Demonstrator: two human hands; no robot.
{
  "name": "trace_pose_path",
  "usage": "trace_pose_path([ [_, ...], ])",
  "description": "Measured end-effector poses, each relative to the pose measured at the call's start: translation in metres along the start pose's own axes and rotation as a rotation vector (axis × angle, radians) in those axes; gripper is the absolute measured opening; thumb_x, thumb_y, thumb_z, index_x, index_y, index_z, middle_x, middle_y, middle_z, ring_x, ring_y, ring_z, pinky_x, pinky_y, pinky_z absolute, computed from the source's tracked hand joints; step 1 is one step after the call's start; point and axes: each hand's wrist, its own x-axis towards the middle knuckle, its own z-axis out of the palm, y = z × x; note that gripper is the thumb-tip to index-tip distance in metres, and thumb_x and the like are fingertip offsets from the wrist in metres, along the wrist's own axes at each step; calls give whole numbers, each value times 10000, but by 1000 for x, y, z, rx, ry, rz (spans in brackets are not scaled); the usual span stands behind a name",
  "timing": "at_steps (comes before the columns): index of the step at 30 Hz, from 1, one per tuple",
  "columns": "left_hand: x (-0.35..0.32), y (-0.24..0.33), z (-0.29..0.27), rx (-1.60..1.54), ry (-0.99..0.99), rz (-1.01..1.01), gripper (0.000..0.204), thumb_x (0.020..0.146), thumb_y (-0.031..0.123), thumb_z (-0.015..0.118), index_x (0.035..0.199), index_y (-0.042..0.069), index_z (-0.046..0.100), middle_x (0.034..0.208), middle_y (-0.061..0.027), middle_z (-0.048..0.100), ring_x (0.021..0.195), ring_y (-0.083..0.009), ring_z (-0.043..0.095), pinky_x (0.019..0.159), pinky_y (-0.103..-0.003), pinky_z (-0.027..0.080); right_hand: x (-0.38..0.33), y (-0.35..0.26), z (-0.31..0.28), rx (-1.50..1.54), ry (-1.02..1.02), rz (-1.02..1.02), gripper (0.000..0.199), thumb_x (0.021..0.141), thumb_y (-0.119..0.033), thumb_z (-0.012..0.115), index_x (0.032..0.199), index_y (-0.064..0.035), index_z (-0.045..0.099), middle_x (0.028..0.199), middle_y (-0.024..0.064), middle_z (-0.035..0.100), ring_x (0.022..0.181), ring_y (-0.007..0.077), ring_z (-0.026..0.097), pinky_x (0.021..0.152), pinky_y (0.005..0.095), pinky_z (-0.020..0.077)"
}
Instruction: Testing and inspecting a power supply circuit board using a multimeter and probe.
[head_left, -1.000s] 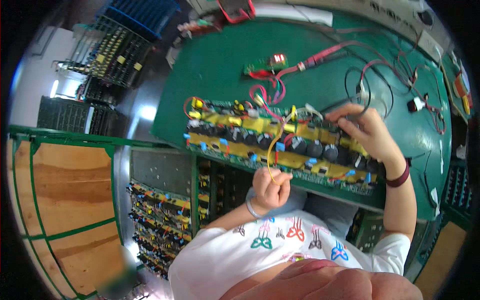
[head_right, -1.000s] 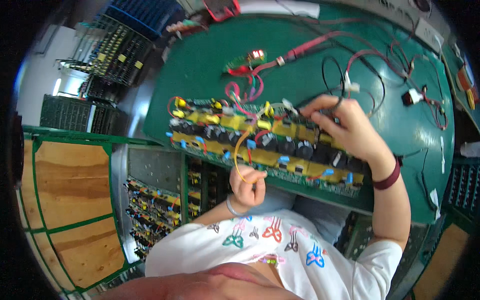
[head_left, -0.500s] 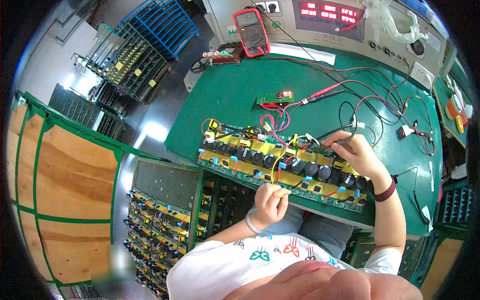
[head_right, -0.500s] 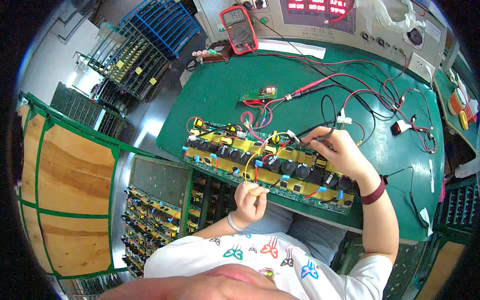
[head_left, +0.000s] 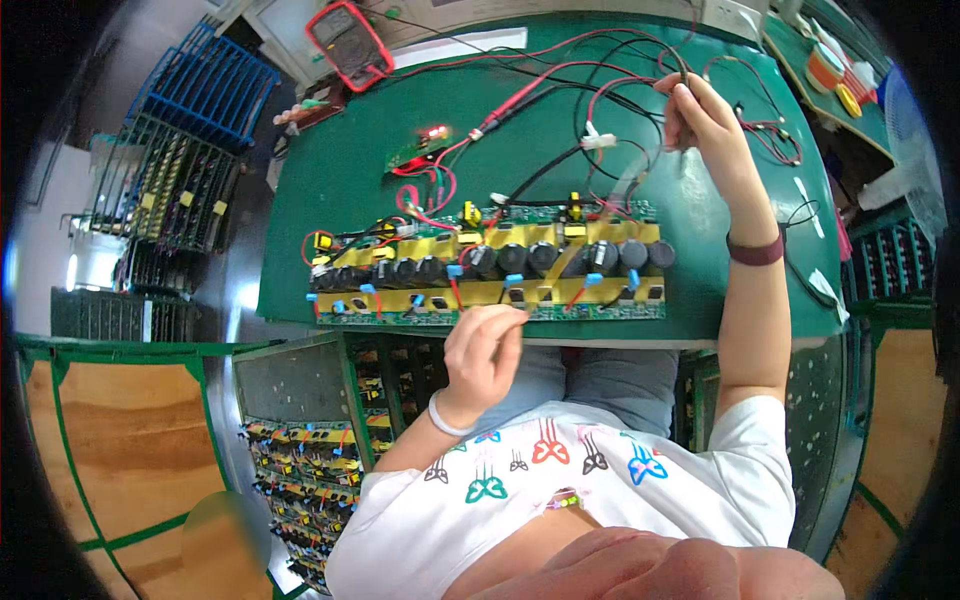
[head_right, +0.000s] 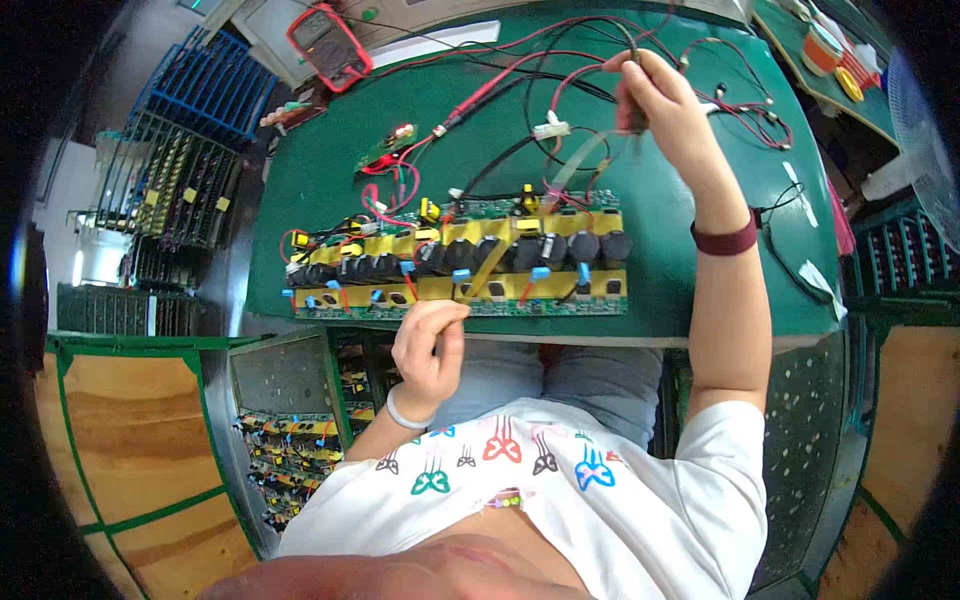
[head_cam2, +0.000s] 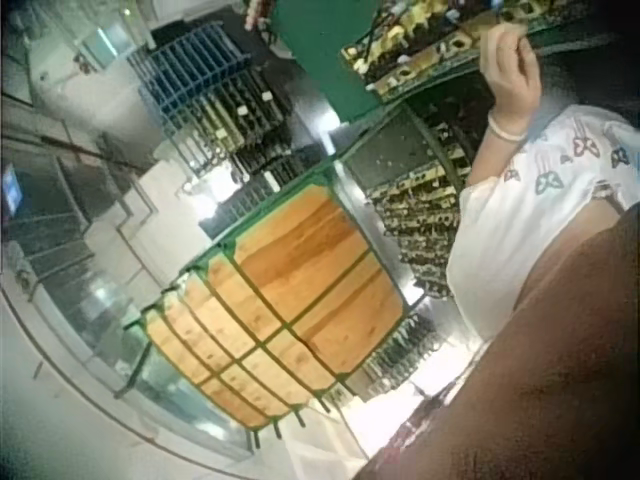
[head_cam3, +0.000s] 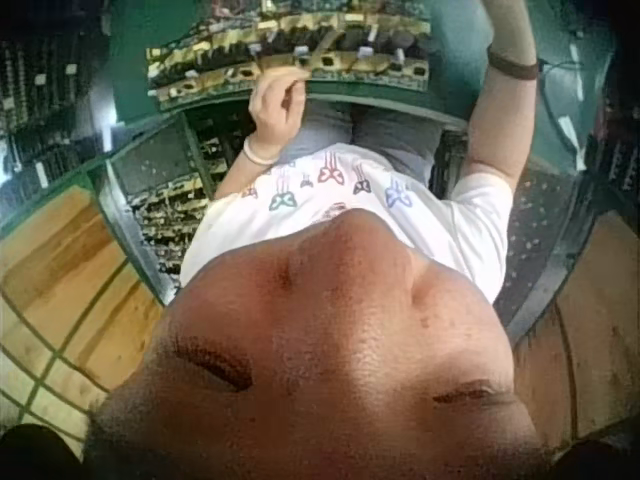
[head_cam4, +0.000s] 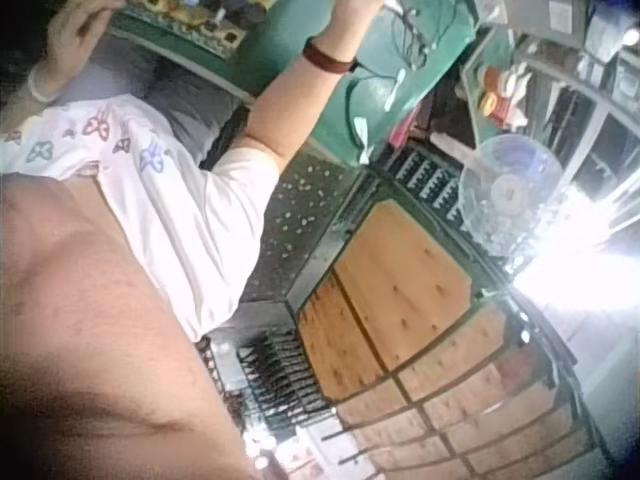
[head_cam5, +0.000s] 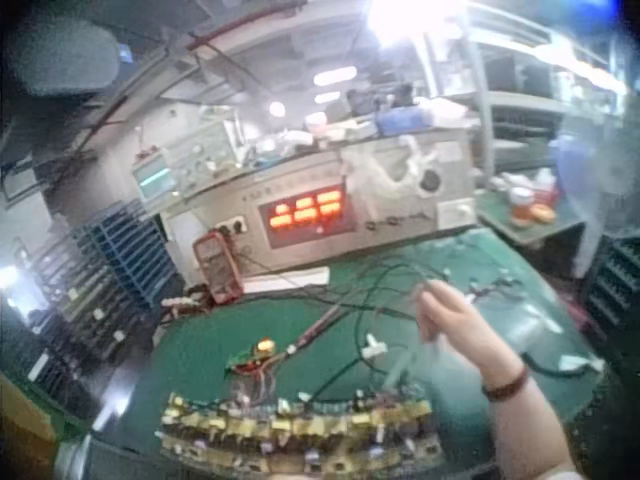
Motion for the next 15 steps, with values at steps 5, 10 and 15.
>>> trace_pose_path([
  [5, 35, 38, 51, -78, -152, 377, 329, 773, 23, 777, 1093, 45, 708, 883, -55, 669, 711, -230, 631, 604, -349, 496, -2, 17, -49, -960, 309, 16, 343, 1001, -377, 597, 1124, -63, 664, 861, 144, 719, 766, 300, 694, 685, 400, 519],
  [10, 49, 68, 122, -66, -193, 534, 285, 714, 116, 676, 987, 41, 707, 835, -32, 607, 756, -209, 591, 628, -331, 466, -5, 47, -68, -1172, 258, 308, 617, 842, -527, 742, 1300, -140, 599, 1092, 160, 736, 1058, 375, 684, 870, 469, 542],
  [15, 51, 81, 163, 174, -252, 541, 80, 697, 138, 637, 743, 85, 597, 690, -24, 489, 724, -192, 514, 644, -316, 392, 2, 69, -77, -1153, 207, 283, 528, 864, -423, 752, 1293, -147, 613, 1146, 159, 721, 1101, 377, 666, 893, 465, 529],
])
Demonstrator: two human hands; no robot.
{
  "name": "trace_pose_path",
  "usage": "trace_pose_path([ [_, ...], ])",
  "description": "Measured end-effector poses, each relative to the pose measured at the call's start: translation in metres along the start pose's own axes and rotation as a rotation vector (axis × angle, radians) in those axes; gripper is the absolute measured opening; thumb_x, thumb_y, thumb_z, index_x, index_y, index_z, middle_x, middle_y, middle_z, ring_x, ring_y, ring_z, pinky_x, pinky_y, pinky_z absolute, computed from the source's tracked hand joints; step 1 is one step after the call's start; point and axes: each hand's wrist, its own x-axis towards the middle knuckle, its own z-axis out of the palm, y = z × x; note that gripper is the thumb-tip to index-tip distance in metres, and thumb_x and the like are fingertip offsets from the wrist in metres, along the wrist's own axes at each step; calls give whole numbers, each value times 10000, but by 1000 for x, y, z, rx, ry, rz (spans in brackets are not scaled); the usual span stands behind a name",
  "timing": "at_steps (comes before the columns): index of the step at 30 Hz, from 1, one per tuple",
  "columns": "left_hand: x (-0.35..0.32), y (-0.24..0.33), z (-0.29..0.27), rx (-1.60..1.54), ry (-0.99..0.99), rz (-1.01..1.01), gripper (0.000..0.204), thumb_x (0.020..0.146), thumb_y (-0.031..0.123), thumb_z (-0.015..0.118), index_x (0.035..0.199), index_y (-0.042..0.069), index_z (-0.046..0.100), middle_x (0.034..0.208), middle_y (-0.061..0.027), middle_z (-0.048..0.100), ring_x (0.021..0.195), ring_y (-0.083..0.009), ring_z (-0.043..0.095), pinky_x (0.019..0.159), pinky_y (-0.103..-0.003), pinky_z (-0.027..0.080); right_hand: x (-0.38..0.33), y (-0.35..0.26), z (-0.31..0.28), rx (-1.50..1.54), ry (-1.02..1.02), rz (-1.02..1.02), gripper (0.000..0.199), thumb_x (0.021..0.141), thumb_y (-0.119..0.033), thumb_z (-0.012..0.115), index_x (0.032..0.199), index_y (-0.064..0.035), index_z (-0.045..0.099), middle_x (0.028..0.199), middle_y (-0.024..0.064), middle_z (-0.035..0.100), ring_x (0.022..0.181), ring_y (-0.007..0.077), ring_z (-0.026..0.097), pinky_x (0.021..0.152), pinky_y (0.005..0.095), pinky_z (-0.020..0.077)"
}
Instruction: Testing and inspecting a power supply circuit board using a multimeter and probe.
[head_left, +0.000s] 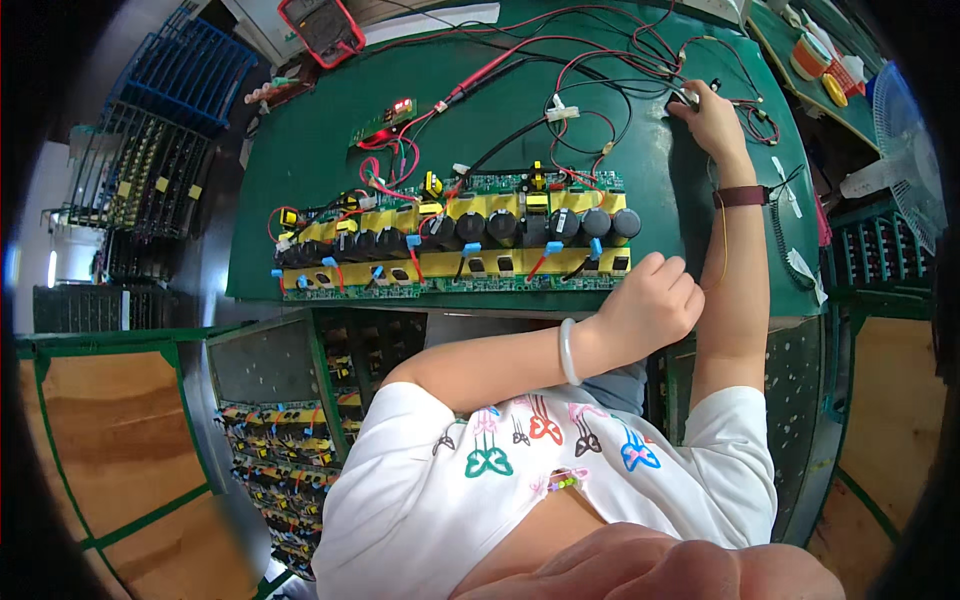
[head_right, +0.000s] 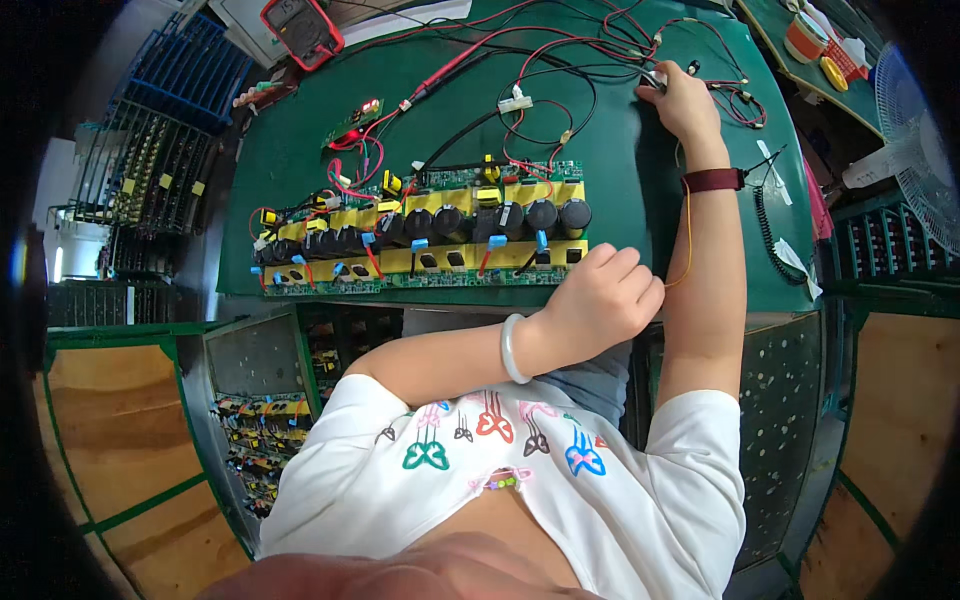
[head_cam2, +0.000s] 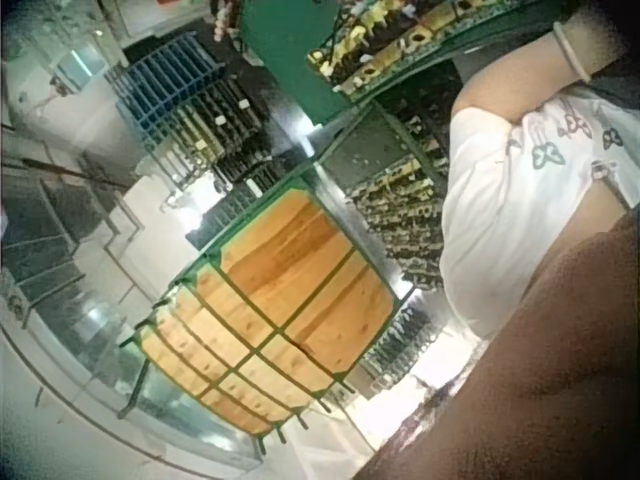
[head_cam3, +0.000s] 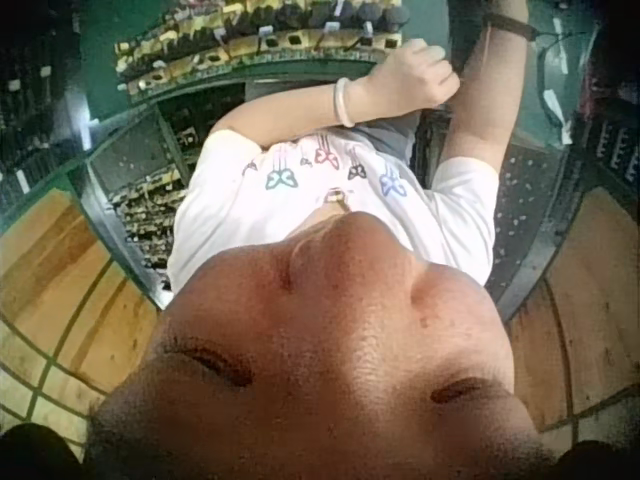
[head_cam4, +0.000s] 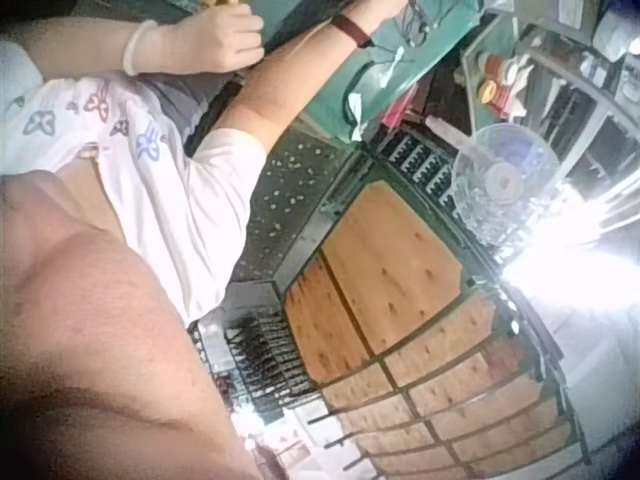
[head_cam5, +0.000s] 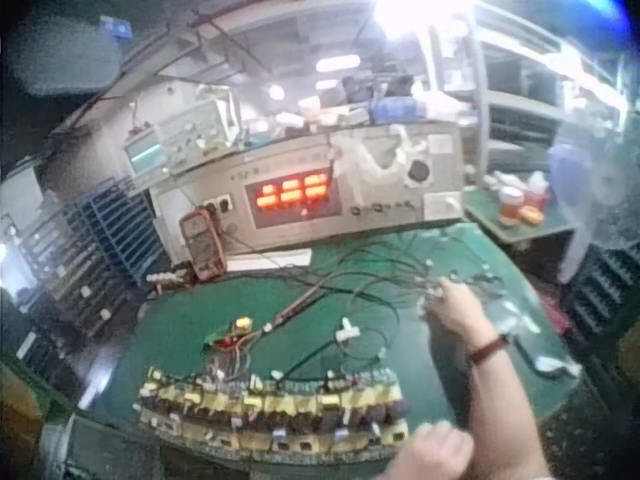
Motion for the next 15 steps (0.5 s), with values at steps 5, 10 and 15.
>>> trace_pose_path([
  [5, 7, -1, 11, 47, -34, -49, 71, 688, 130, 638, 696, 94, 577, 662, -33, 505, 722, -204, 518, 658, -324, 397, 6, 6, 6, 14, 26, -15, 372, 921, -243, 691, 1270, -128, 629, 1159, 187, 704, 1102, 384, 658, 876, 464, 531],
  [10, 12, -6, 10, 210, -49, -173, 59, 688, 123, 630, 674, 93, 581, 629, -42, 503, 714, -208, 516, 665, -339, 402, 12, 23, 4, 133, -37, -97, 615, 894, -309, 736, 1436, -178, 475, 1123, 246, 694, 1086, 403, 664, 915, 447, 521],
  [15, 18, -20, 0, 123, -37, -212, 69, 717, 126, 642, 760, 72, 637, 815, -75, 625, 825, -225, 572, 718, -344, 445, -7, -13, -13, -68, 316, -304, 667, 841, -253, 806, 1416, -129, 490, 1072, 138, 674, 999, 299, 676, 818, 379, 534],
])
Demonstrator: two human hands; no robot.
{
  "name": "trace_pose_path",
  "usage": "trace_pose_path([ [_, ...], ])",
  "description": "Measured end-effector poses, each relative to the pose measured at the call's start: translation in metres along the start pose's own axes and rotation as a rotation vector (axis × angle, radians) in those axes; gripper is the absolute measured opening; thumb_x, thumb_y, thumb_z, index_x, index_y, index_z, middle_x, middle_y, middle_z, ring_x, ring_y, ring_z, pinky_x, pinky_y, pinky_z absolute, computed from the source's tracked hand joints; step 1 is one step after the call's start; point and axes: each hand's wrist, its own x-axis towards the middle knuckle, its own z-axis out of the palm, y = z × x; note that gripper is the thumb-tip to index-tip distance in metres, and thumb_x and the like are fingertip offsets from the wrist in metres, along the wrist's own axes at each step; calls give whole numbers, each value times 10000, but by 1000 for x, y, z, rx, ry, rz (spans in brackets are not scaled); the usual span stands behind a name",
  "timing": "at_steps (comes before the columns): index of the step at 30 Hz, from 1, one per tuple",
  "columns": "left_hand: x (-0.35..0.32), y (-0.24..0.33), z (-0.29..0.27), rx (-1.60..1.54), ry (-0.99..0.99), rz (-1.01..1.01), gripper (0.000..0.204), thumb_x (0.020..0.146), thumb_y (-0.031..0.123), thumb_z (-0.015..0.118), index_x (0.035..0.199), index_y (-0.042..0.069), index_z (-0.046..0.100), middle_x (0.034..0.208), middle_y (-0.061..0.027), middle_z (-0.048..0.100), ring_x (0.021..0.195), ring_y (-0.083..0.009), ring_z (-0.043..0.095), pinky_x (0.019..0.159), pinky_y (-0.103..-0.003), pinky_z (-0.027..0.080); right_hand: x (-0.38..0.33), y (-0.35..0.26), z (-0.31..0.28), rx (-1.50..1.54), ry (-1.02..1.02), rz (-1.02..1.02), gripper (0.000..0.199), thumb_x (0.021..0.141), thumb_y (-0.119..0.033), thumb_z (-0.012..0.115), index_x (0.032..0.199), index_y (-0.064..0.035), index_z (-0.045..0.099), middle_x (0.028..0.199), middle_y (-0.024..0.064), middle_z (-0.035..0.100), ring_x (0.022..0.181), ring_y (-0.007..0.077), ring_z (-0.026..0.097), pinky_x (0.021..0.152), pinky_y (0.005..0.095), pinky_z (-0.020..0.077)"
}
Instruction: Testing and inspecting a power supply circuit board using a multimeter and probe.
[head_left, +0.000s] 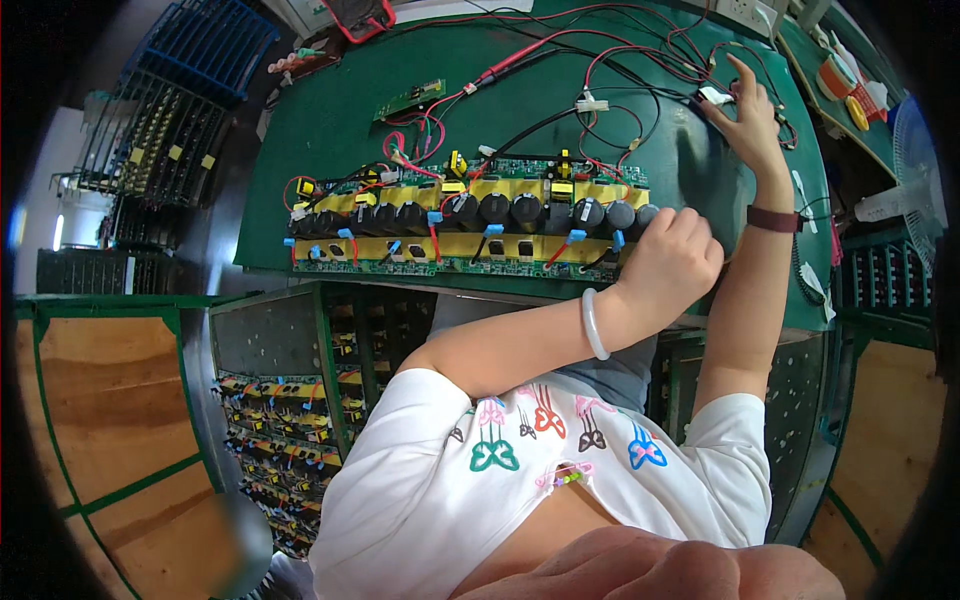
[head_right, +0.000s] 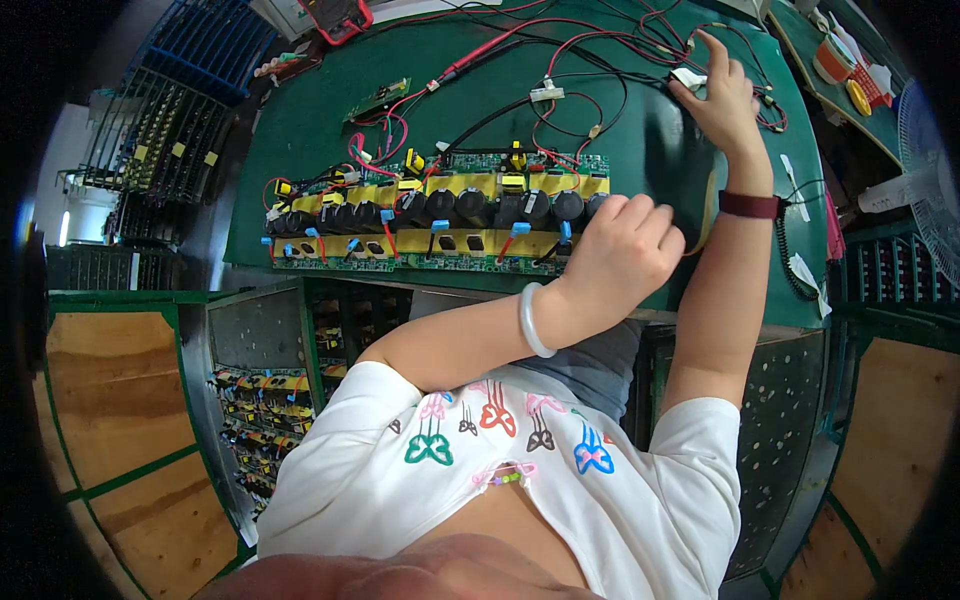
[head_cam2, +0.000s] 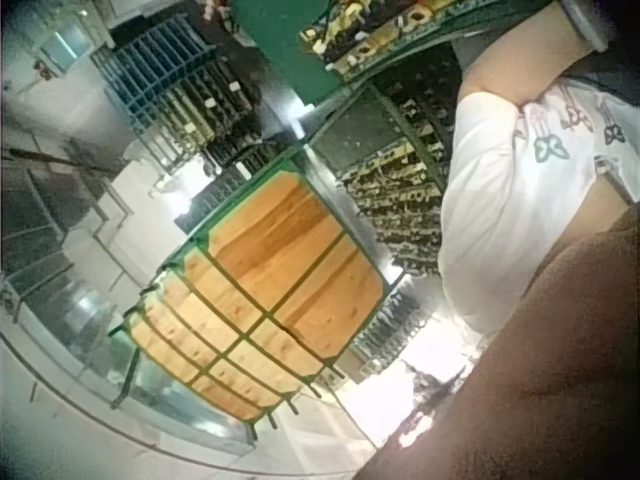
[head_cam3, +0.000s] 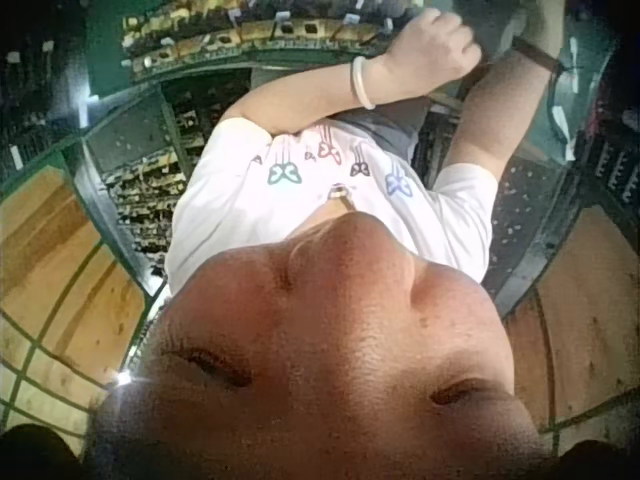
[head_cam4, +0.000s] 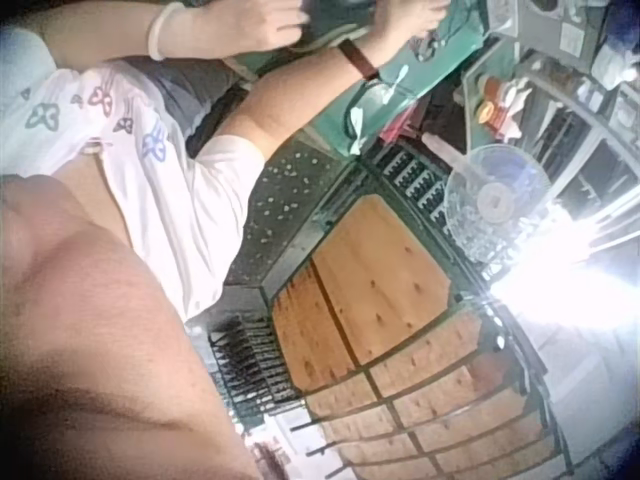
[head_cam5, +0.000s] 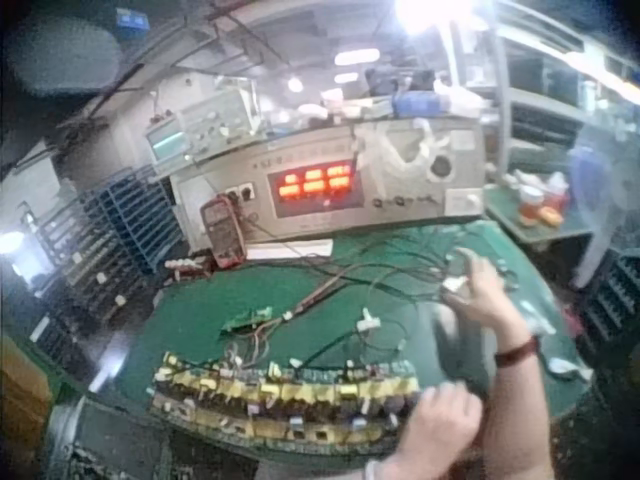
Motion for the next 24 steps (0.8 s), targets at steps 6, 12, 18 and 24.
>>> trace_pose_path([
  [6, 8, -46, -62, -148, -81, -61, 166, 787, 132, 689, 941, 74, 678, 1062, -83, 665, 943, -261, 611, 802, -386, 507, -4, -51, -13, 857, -353, -215, 300, 948, -108, 681, 1239, -63, 622, 1100, 58, 674, 993, 153, 641, 837, 299, 520],
  [12, 7, -133, -74, -7, -103, -331, 425, 909, 147, 675, 1291, -8, 569, 1232, -181, 635, 1117, -373, 611, 955, -448, 494, -15, -81, 2, 739, -461, -280, 375, 938, -157, 691, 1291, -67, 602, 1086, 130, 700, 1012, 272, 670, 847, 360, 529],
  [18, 12, -151, -60, -264, -69, -368, 329, 905, 180, 701, 1186, 14, 661, 1031, -167, 722, 955, -333, 693, 829, -410, 541, -9, -90, -9, 891, -308, -333, 261, 834, -36, 761, 1092, -37, 724, 918, 87, 706, 842, 210, 676, 774, 326, 535],
  [24, 20, -146, -61, -190, -50, -364, 163, 875, 162, 722, 975, 37, 759, 800, -130, 739, 733, -291, 723, 682, -362, 555, -5, -82, -16, 809, -357, -340, 224, 816, 11, 757, 1036, -32, 750, 944, 68, 723, 855, 172, 673, 780, 300, 532],
])
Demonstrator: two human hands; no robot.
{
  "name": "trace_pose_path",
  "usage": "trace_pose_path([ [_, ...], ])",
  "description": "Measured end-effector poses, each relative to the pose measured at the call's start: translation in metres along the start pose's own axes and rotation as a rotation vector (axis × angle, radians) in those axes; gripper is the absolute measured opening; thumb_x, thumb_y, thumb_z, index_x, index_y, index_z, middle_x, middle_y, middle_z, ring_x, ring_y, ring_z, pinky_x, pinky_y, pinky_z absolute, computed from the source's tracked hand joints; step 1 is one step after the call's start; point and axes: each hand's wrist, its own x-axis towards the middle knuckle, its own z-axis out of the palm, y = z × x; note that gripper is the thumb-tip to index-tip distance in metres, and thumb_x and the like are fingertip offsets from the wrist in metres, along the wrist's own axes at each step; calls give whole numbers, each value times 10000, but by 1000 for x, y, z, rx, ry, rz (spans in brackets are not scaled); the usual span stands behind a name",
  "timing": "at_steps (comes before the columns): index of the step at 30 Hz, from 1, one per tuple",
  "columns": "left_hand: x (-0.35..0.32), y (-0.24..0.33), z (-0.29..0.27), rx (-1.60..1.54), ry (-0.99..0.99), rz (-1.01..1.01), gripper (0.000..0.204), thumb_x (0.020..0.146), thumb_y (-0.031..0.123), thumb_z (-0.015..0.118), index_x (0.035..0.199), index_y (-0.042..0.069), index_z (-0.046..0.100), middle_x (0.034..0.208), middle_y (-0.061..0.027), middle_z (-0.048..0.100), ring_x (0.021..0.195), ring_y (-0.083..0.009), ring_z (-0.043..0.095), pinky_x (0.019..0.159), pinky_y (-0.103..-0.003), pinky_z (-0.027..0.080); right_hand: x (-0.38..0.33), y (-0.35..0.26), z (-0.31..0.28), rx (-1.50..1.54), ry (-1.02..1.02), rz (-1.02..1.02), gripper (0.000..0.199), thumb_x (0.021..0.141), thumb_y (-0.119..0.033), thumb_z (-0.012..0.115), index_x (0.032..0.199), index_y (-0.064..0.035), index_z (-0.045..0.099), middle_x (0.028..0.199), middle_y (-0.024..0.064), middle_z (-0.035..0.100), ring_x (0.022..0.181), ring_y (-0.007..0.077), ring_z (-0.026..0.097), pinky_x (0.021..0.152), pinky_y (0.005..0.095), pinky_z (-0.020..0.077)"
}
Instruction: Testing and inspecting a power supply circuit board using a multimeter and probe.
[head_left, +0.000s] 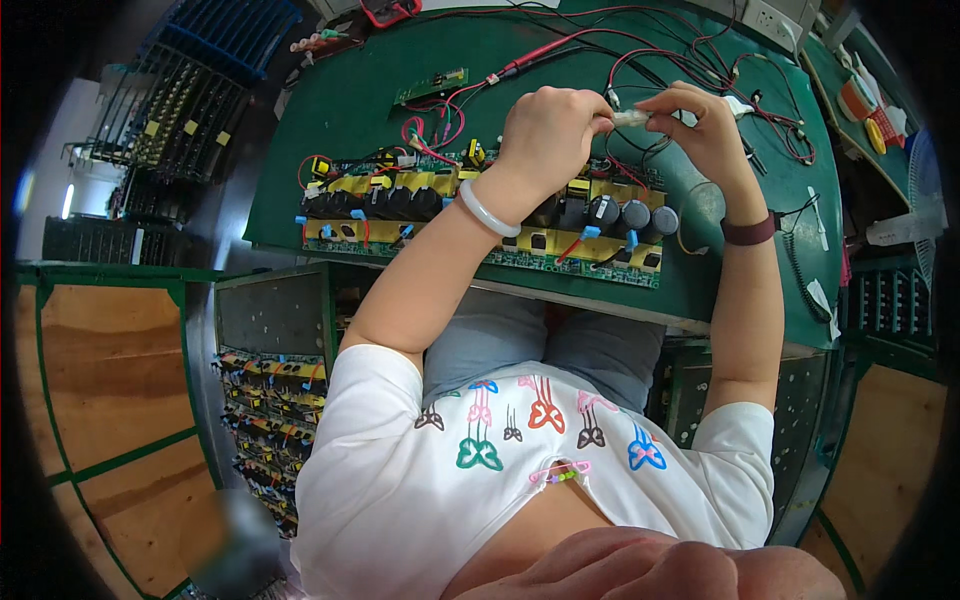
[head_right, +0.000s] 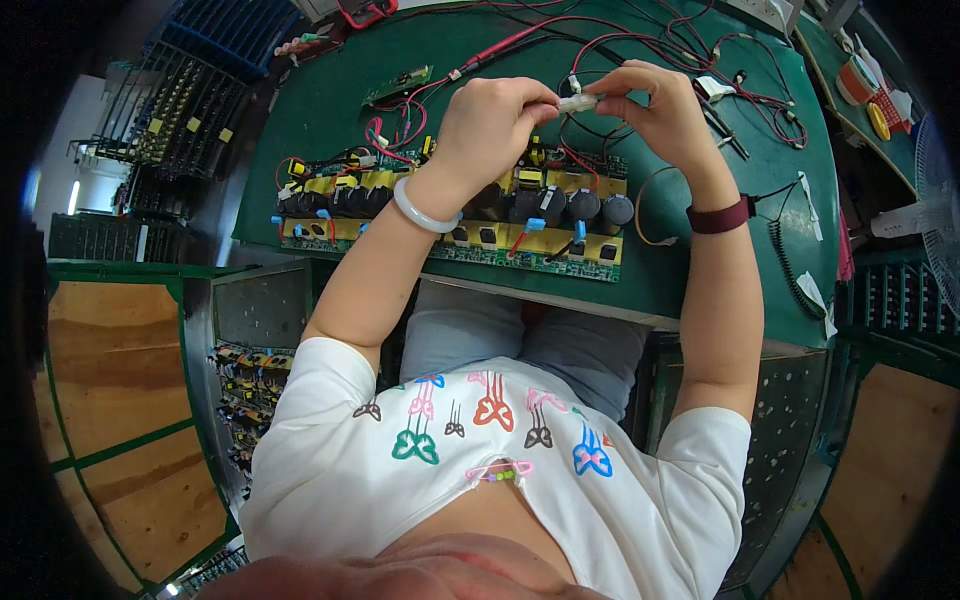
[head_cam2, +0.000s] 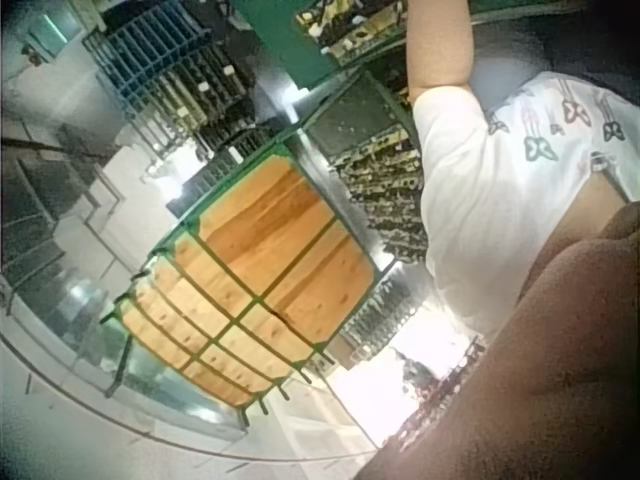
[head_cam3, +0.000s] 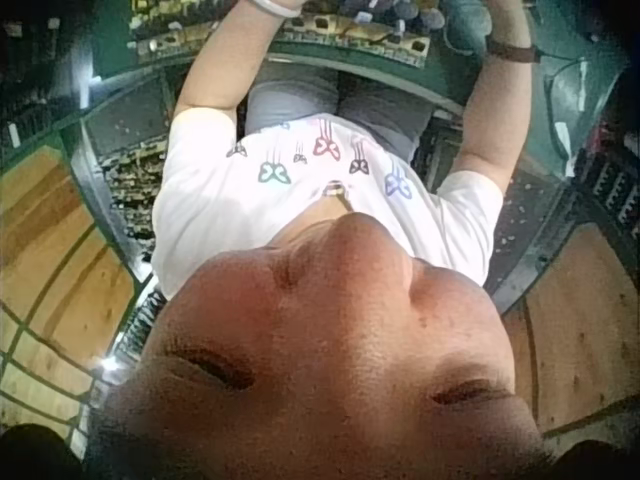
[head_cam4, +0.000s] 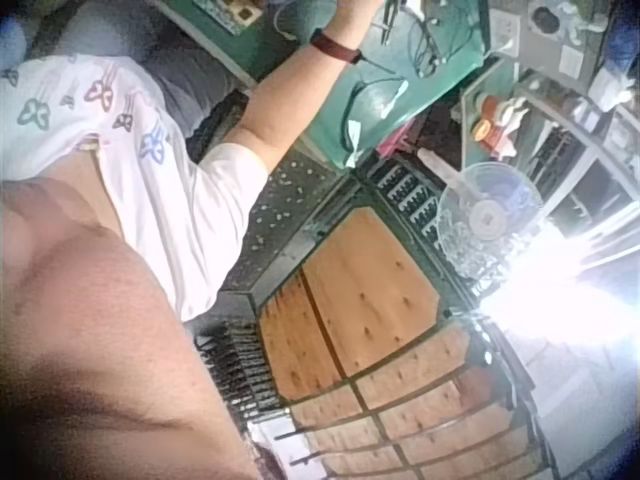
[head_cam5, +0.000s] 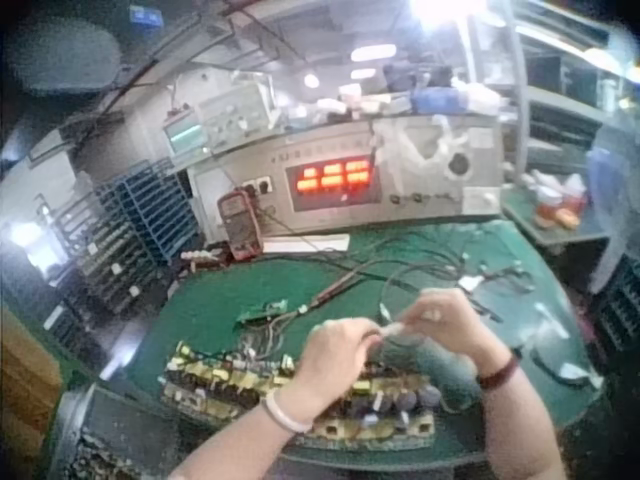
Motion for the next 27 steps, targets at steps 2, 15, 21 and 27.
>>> trace_pose_path([
  [2, 2, -2, -2, 53, 13, 34, 156, 869, 159, 726, 969, 46, 763, 785, -120, 740, 722, -277, 728, 674, -350, 559, -4, 17, -9, 47, 53, -8, 219, 820, 17, 754, 1034, -31, 752, 948, 59, 725, 863, 158, 670, 781, 294, 531],
  [15, -33, -72, -78, 64, 56, 144, 296, 838, 192, 766, 1098, 59, 716, 1052, -111, 727, 1008, -269, 676, 907, -381, 524, -7, 38, -15, -45, 243, 83, 243, 837, -1, 750, 1073, -56, 757, 947, 49, 721, 858, 136, 680, 797, 281, 533],
  [21, -74, -104, -102, 346, -256, 255, 319, 826, 159, 753, 1135, 83, 725, 873, -83, 714, 888, -287, 654, 891, -381, 507, -6, 39, -9, -52, 227, 43, 241, 837, 9, 741, 1073, -43, 752, 948, 67, 712, 864, 148, 679, 800, 285, 533],
  [27, -74, -100, -99, 509, -301, 435, 411, 799, 74, 684, 1203, 140, 721, 760, -33, 656, 781, -230, 617, 841, -382, 501, -5, 40, -9, -48, 211, 54, 239, 837, 23, 731, 1069, -32, 747, 952, 69, 714, 866, 154, 680, 802, 284, 532],
])
